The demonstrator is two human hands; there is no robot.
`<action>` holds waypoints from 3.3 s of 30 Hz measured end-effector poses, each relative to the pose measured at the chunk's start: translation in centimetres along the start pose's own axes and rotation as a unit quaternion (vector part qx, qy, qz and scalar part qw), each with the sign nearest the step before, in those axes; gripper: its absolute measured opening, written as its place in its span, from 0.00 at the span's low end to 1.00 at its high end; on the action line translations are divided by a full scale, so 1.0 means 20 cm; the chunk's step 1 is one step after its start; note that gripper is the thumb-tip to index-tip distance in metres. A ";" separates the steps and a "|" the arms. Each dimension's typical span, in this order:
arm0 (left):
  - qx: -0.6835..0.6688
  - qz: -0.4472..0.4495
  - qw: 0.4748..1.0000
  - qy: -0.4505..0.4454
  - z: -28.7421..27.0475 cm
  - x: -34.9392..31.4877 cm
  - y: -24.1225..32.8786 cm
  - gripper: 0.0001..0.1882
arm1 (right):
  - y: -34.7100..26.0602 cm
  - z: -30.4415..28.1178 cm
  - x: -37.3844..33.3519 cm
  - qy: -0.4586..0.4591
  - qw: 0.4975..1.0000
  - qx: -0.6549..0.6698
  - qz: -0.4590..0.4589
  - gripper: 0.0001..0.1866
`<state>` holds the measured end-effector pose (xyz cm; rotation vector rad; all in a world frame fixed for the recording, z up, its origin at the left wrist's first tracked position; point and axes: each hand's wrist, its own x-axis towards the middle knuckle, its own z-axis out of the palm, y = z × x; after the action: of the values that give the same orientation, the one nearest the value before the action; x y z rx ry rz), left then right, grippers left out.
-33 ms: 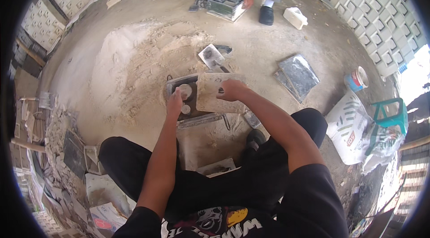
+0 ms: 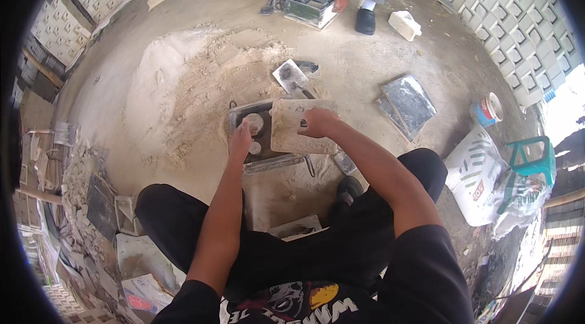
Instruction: The person uses a wooden board to scoop sand and concrete mix into a metal mold, smoothing the surface and packing the material into circular indentations.
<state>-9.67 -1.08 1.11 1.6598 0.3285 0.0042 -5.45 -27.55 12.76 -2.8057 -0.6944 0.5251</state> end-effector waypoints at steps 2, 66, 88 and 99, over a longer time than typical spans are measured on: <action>-0.063 0.001 0.997 -0.035 0.07 0.00 -0.03 0.35 | 0.00 0.04 0.02 -0.005 0.999 -0.034 -0.003 0.22; 0.578 0.194 0.790 0.063 0.11 -0.24 -0.19 0.35 | -0.17 0.04 -0.06 0.126 0.989 -0.050 0.057 0.17; 0.539 0.099 0.836 0.025 0.08 -0.11 -0.09 0.40 | -0.20 -0.10 -0.10 0.051 0.991 -0.019 0.120 0.15; 0.557 0.120 0.819 0.070 0.12 0.01 -0.13 0.40 | -0.17 -0.07 -0.09 0.070 0.991 -0.009 0.112 0.16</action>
<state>-9.57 -3.14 -1.81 2.8811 0.2290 0.1500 -7.79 -25.70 15.42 -2.9204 -0.3615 0.3550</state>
